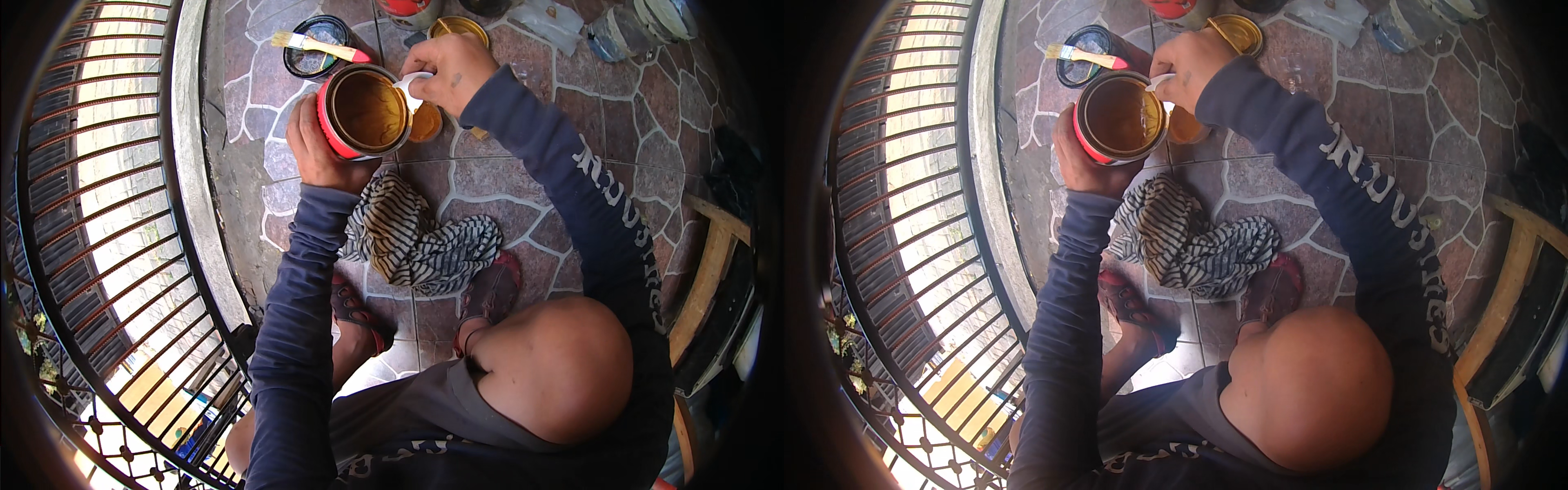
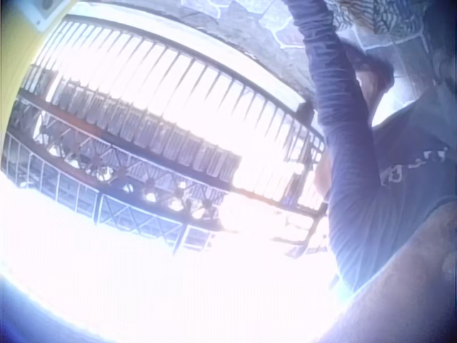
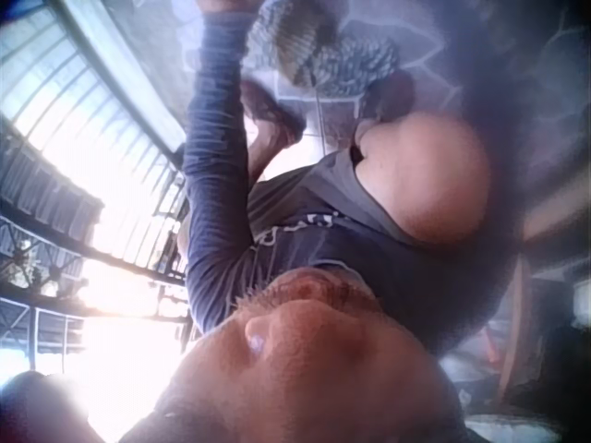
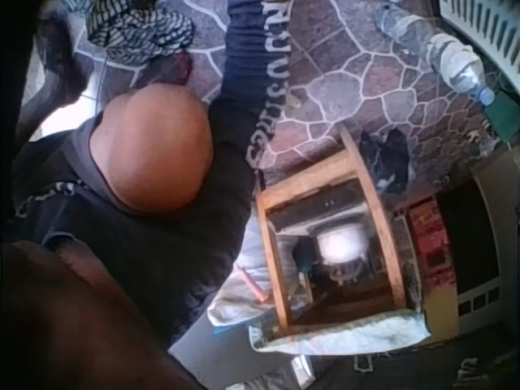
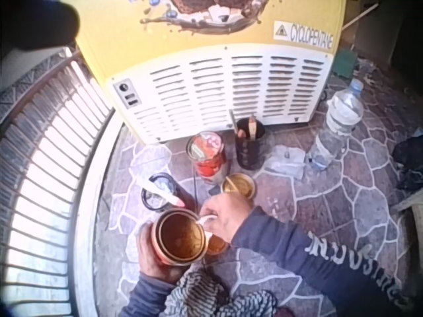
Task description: The person pours yellow paint from a can into a small plastic cup, then uses a stick to stir the paint. They wipe the can rim with a cloth, close the can, and continue stirring the paint in the cup.
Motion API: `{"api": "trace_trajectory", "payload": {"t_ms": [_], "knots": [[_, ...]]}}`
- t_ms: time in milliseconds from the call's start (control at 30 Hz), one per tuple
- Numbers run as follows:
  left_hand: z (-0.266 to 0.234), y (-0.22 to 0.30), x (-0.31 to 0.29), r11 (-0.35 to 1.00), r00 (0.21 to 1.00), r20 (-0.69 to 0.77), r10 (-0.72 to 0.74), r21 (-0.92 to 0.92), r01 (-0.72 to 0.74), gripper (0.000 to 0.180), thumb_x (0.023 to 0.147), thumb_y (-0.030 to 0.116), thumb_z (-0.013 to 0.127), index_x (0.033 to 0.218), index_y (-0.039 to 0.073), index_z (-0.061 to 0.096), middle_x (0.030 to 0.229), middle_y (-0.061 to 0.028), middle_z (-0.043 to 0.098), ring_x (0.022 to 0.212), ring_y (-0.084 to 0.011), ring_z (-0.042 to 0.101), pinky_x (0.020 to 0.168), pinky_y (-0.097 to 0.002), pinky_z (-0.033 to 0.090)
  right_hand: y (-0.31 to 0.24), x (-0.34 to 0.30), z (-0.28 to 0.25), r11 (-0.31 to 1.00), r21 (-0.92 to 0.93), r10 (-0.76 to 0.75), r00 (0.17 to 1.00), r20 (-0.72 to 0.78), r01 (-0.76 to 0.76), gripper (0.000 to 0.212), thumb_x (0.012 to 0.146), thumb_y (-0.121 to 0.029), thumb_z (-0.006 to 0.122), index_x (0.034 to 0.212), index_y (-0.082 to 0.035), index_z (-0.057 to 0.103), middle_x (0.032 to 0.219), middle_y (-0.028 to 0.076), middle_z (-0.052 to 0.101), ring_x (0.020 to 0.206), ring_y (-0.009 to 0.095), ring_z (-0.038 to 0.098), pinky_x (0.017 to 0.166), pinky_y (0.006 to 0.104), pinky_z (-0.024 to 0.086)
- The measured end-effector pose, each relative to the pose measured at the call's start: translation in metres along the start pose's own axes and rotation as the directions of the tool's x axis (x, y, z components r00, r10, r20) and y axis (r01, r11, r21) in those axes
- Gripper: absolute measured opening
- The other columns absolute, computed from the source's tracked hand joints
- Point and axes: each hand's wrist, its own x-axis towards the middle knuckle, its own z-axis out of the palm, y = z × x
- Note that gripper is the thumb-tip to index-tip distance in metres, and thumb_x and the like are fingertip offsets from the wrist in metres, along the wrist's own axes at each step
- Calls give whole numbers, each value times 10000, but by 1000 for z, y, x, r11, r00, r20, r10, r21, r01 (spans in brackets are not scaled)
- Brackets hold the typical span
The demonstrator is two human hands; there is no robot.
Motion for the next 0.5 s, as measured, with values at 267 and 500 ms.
{"api": "trace_trajectory", "payload": {"t_ms": [267, 500], "knots": [[-1, -4, -1, 1000, 999, 27, -19, -23, 20, 1089, 552, 343, 959, 1401, -25, 385, 1286, -218, 519, 1180, -412, 537, 1007, -488, 440, -6, 10, -4, 920, 198, 280, 920, 275, -339, 144, 796, -58, 732, 911, 29, 735, 748, 87, 717, 585, 122, 668, 558, 271, 559], [-1, -5, -3, 997, 998, 42, -47, -53, 49, 1074, 560, 292, 946, 1409, -36, 377, 1321, -241, 500, 1223, -430, 496, 1055, -489, 410, 2, 14, -6, 817, 315, 330, 841, 429, -482, 147, 814, -39, 713, 925, 56, 704, 717, 90, 697, 560, 101, 648, 524, 229, 544]]}}
